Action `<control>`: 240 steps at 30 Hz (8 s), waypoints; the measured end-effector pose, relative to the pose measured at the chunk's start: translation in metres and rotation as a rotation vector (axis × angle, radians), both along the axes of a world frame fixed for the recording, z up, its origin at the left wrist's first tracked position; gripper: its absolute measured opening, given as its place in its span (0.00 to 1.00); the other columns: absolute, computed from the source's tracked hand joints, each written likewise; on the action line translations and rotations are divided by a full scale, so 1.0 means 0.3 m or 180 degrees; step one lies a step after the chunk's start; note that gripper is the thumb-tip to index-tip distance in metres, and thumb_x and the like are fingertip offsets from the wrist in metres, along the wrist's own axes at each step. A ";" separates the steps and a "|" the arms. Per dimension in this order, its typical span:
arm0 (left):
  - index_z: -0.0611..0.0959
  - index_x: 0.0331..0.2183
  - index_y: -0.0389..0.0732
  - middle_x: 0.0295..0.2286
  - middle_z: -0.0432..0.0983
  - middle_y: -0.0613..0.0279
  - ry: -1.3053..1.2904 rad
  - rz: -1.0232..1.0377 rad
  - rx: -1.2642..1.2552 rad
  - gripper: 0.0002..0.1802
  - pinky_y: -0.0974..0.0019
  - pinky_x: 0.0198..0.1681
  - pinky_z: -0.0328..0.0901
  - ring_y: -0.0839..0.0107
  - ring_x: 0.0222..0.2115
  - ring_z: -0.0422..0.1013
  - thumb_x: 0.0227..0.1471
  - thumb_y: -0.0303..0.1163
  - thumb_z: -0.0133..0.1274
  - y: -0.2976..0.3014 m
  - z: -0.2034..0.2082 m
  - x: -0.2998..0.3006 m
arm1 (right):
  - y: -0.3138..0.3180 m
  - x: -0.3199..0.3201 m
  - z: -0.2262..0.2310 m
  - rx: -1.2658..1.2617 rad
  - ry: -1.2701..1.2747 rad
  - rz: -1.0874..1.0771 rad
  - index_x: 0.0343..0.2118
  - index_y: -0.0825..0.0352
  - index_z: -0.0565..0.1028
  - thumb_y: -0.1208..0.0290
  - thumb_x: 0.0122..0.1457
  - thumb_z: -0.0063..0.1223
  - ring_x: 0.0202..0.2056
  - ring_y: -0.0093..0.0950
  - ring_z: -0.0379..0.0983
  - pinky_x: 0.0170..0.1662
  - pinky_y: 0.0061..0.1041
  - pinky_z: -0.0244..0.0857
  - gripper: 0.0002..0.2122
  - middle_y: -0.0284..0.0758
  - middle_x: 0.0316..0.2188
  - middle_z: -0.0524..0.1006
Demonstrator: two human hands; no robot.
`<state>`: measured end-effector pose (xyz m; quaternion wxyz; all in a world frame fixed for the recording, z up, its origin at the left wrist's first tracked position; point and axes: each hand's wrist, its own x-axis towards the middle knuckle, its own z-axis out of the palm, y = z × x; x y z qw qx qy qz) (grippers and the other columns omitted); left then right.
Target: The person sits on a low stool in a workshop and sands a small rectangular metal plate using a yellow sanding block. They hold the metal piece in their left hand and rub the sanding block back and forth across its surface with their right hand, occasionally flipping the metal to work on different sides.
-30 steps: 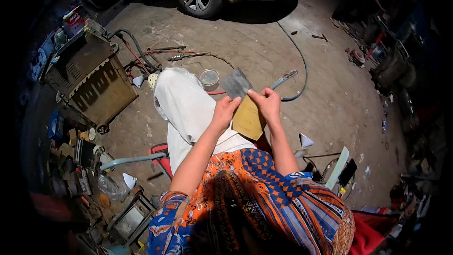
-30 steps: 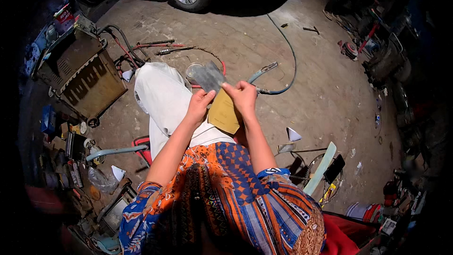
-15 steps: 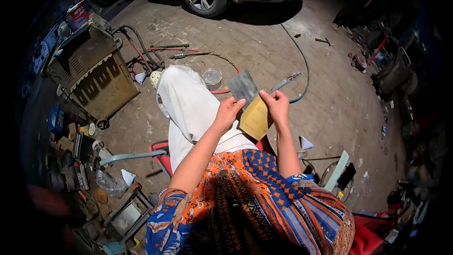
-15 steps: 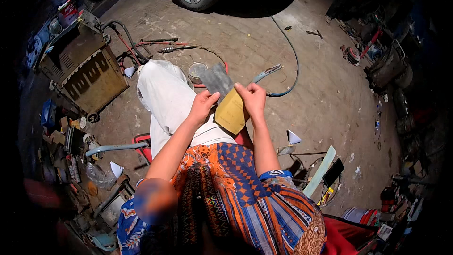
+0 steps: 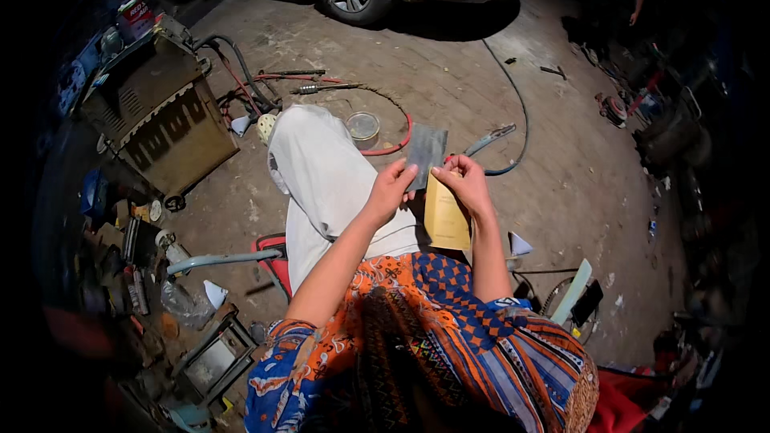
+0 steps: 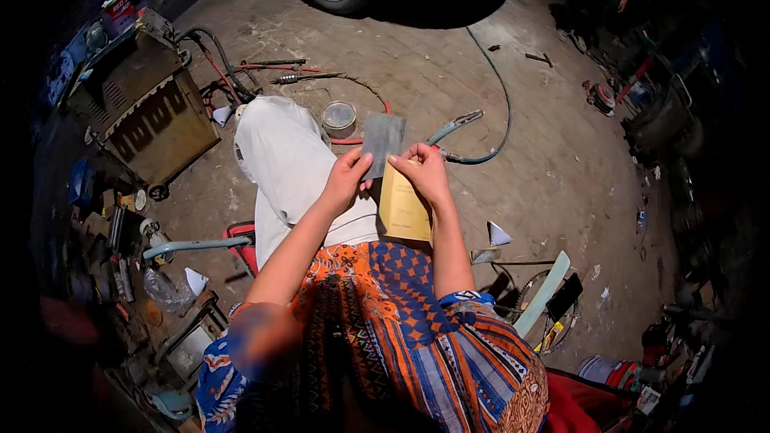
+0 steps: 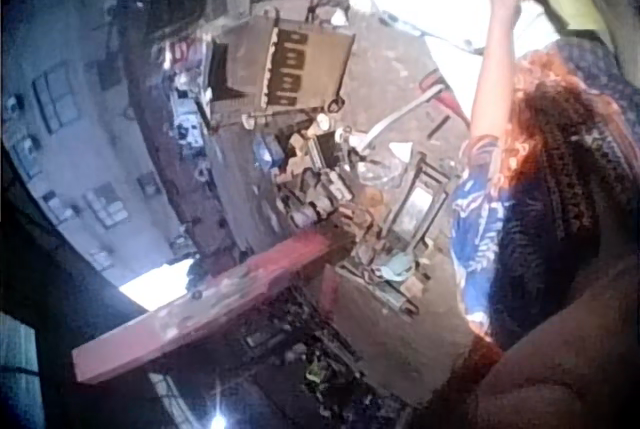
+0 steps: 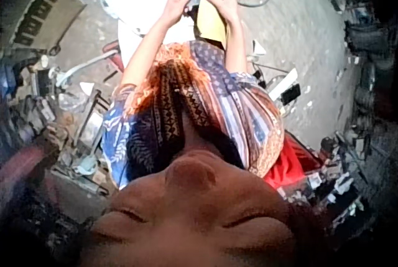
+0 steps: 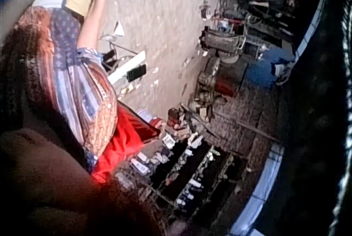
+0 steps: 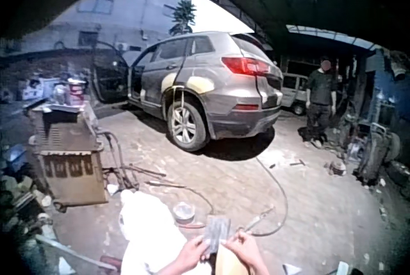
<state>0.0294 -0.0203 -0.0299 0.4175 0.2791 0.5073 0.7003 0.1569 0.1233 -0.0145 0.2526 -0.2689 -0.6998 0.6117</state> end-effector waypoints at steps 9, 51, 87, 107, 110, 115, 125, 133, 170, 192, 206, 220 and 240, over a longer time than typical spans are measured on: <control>0.77 0.46 0.31 0.40 0.75 0.63 -0.0654 0.0239 0.0295 0.18 0.73 0.41 0.69 0.78 0.39 0.72 0.56 0.31 0.57 0.003 -0.018 -0.021 | -0.064 -0.032 -0.009 0.0623 -0.0242 -0.0238 0.23 0.69 0.73 0.65 0.45 0.71 0.22 0.17 0.70 0.25 0.20 0.65 0.16 0.31 0.19 0.76; 0.67 0.56 0.31 0.33 0.76 0.61 -0.0762 0.0383 0.0381 0.28 0.72 0.32 0.71 0.76 0.29 0.75 0.57 0.30 0.56 0.027 -0.060 -0.036 | -0.069 -0.072 -0.002 -0.0089 -0.0268 -0.0575 0.16 0.63 0.67 0.64 0.47 0.70 0.17 0.15 0.64 0.20 0.19 0.58 0.18 0.26 0.15 0.70; 0.68 0.55 0.32 0.35 0.76 0.61 -0.0563 0.0543 0.0238 0.26 0.74 0.32 0.70 0.76 0.28 0.75 0.58 0.31 0.55 0.037 -0.078 -0.038 | -0.047 -0.070 0.029 0.0292 0.0154 -0.1046 0.12 0.65 0.65 0.68 0.46 0.70 0.17 0.14 0.62 0.20 0.20 0.58 0.20 0.27 0.12 0.69; 0.72 0.52 0.32 0.40 0.76 0.61 -0.0797 0.0529 0.0488 0.21 0.71 0.36 0.72 0.74 0.34 0.75 0.58 0.30 0.54 0.020 -0.020 -0.022 | -0.051 -0.078 0.009 0.0160 0.0291 -0.0893 0.18 0.68 0.67 0.64 0.52 0.63 0.20 0.16 0.64 0.23 0.21 0.60 0.17 0.27 0.16 0.70; 0.71 0.52 0.33 0.38 0.76 0.61 -0.0834 0.0493 0.0612 0.21 0.73 0.34 0.72 0.75 0.32 0.76 0.59 0.30 0.53 -0.001 0.014 -0.018 | -0.068 -0.083 0.019 0.0562 -0.0125 -0.0548 0.18 0.67 0.68 0.64 0.52 0.64 0.21 0.16 0.64 0.24 0.22 0.61 0.17 0.27 0.16 0.70; 0.71 0.51 0.32 0.36 0.77 0.61 -0.0819 0.0596 0.0682 0.21 0.72 0.34 0.72 0.75 0.30 0.76 0.59 0.30 0.53 0.019 -0.005 -0.016 | -0.093 -0.086 0.045 0.0197 -0.0173 -0.0457 0.18 0.67 0.69 0.66 0.51 0.66 0.21 0.16 0.67 0.24 0.21 0.62 0.16 0.28 0.17 0.73; 0.74 0.50 0.34 0.30 0.78 0.64 -0.0851 0.0396 0.0595 0.20 0.76 0.26 0.67 0.79 0.26 0.75 0.58 0.31 0.55 -0.005 -0.010 -0.036 | -0.132 -0.091 0.056 0.0340 -0.0073 -0.0513 0.18 0.69 0.72 0.66 0.50 0.66 0.22 0.14 0.64 0.26 0.20 0.60 0.15 0.27 0.17 0.72; 0.75 0.50 0.34 0.32 0.78 0.65 -0.0753 0.0387 0.0563 0.19 0.76 0.27 0.67 0.81 0.24 0.73 0.59 0.30 0.53 0.008 -0.030 -0.034 | -0.088 -0.090 0.022 0.0858 -0.0069 -0.1012 0.17 0.70 0.72 0.65 0.49 0.67 0.21 0.17 0.67 0.25 0.23 0.61 0.16 0.30 0.15 0.73; 0.73 0.53 0.43 0.43 0.73 0.72 -0.0616 0.0561 0.0668 0.22 0.71 0.48 0.64 0.82 0.44 0.68 0.58 0.37 0.52 0.030 -0.028 -0.019 | -0.127 -0.039 0.079 0.3458 -0.0505 0.1212 0.64 0.69 0.53 0.61 0.46 0.63 0.67 0.43 0.44 0.66 0.42 0.43 0.43 0.45 0.66 0.52; 0.75 0.49 0.34 0.41 0.75 0.63 -0.0717 0.1425 0.0647 0.23 0.70 0.47 0.63 0.78 0.42 0.66 0.63 0.43 0.46 0.113 -0.102 -0.039 | -0.156 -0.191 -0.031 0.3391 -0.0791 0.0652 0.64 0.69 0.55 0.63 0.68 0.32 0.68 0.37 0.44 0.68 0.41 0.32 0.24 0.42 0.66 0.53; 0.76 0.46 0.34 0.40 0.76 0.64 -0.1011 0.0888 0.1063 0.18 0.70 0.46 0.66 0.76 0.41 0.70 0.54 0.32 0.55 0.044 -0.036 -0.032 | -0.254 -0.097 -0.013 0.3305 -0.0214 0.0529 0.65 0.65 0.56 0.55 0.69 0.25 0.68 0.37 0.44 0.68 0.45 0.30 0.26 0.37 0.67 0.53; 0.76 0.45 0.29 0.39 0.74 0.62 -0.0845 0.0960 0.0196 0.26 0.70 0.45 0.63 0.77 0.40 0.67 0.60 0.46 0.50 0.053 -0.055 -0.041 | -0.283 -0.097 -0.007 0.3477 -0.0353 0.0701 0.65 0.66 0.55 0.70 0.62 0.45 0.67 0.40 0.47 0.67 0.42 0.36 0.28 0.42 0.66 0.53; 0.79 0.40 0.31 0.32 0.75 0.64 -0.0849 0.1493 0.0632 0.28 0.70 0.37 0.65 0.78 0.33 0.66 0.62 0.50 0.45 0.088 -0.080 -0.025 | -0.250 -0.136 -0.033 0.3900 -0.0506 0.0754 0.65 0.68 0.55 0.75 0.58 0.45 0.68 0.38 0.45 0.68 0.45 0.32 0.30 0.42 0.66 0.54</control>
